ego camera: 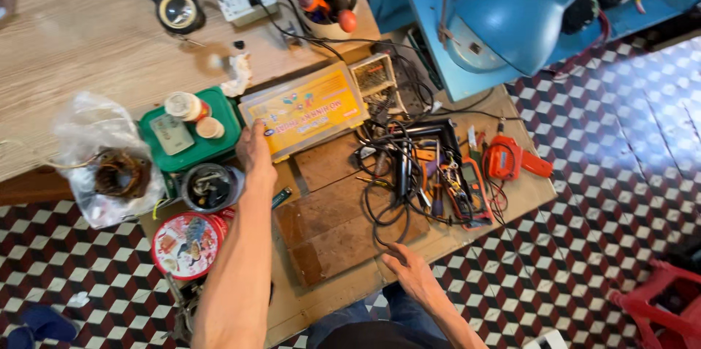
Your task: The person organizes tools and components on a cluttered workbench, then uses a multimeter to test a small electronic component. They move a plastic box, pick up probes, and connect them to the component while observing the multimeter display.
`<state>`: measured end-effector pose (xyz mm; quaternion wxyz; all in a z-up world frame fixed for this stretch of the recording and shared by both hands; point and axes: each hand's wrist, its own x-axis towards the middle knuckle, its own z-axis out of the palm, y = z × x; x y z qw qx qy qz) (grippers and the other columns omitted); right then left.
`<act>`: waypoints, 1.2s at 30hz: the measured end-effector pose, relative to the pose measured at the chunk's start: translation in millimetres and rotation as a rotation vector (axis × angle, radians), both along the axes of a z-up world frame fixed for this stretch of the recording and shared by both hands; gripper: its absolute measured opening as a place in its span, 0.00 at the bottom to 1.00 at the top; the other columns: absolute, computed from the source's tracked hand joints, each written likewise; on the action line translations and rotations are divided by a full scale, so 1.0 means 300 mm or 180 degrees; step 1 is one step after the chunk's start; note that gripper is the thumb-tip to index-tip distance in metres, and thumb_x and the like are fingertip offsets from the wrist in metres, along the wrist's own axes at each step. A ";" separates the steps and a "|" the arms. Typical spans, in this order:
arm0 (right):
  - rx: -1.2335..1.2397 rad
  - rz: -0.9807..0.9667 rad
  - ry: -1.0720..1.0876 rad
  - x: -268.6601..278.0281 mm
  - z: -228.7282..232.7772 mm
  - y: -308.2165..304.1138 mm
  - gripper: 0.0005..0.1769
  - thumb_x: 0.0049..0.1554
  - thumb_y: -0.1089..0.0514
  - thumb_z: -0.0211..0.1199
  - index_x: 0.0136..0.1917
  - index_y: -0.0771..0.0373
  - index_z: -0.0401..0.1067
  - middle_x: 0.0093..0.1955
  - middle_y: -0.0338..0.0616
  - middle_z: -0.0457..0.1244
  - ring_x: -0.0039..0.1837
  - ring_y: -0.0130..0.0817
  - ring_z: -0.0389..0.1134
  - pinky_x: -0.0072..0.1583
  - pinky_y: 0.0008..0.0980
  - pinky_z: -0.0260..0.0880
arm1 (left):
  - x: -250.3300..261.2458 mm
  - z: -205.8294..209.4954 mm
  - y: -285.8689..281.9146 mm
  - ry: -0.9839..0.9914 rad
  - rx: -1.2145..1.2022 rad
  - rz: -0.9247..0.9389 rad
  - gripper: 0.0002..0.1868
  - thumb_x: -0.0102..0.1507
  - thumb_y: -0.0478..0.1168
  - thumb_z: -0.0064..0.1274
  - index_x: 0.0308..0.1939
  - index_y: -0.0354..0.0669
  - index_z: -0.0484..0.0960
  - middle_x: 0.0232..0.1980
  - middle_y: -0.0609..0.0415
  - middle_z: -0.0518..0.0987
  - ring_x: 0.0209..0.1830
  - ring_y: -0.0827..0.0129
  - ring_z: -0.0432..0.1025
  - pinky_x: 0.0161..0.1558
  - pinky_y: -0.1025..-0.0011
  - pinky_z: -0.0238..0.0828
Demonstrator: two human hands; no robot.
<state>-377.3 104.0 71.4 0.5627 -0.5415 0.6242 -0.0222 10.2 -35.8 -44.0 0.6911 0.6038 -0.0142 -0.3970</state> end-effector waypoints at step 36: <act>0.0884 -0.1397 -0.2266 0.113 0.215 -0.160 0.29 0.59 0.48 0.63 0.68 0.63 0.65 0.65 0.46 0.64 0.67 0.41 0.65 0.68 0.57 0.64 | -0.321 0.509 0.758 0.0501 -0.0273 -0.0839 0.29 0.65 0.52 0.57 0.64 0.38 0.77 0.58 0.54 0.81 0.59 0.71 0.72 0.60 0.71 0.65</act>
